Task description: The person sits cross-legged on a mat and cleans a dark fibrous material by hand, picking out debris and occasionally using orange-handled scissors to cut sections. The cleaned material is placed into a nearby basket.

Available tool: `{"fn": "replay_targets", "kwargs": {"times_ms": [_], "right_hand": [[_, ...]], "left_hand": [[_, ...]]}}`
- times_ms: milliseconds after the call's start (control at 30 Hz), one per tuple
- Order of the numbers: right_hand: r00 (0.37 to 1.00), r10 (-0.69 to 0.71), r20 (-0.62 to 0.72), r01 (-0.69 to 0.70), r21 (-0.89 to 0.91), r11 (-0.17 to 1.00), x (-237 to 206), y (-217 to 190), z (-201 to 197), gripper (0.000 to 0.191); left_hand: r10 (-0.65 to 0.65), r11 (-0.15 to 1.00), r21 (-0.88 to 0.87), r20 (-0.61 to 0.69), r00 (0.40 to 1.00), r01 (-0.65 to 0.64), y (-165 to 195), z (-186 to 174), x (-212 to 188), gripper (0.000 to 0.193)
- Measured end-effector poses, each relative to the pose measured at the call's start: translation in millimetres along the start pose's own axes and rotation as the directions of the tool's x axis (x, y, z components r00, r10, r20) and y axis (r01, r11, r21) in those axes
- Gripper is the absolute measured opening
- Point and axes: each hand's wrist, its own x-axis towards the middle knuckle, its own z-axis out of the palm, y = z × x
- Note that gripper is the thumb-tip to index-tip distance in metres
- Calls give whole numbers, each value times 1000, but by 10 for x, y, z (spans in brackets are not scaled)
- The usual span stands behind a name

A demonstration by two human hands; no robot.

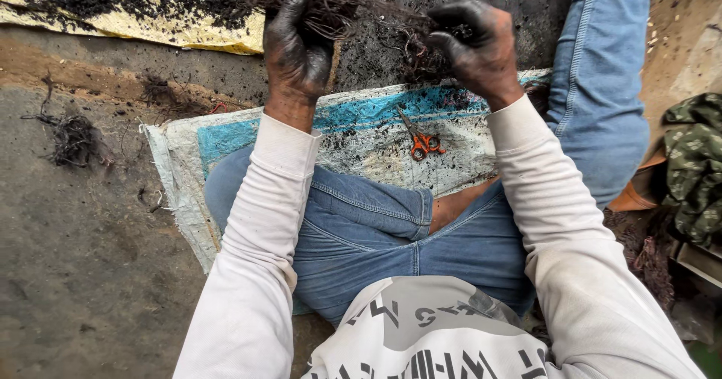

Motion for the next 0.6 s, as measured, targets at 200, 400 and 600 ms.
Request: {"fn": "replay_targets", "kwargs": {"times_ms": [200,400,600], "right_hand": [[978,209,3,-198,331,923,-134,200,-140,23],[981,193,-33,-160,432,887,-188,248,-112,13],[941,338,-12,-236,693,682,-241,281,-55,12]], "left_hand": [[-38,997,66,-17,999,39,-6,-51,10,26],[-67,995,75,-73,995,72,-43,-32,-16,22],[40,974,226,-96,995,-17,-106,39,-89,32]]}}
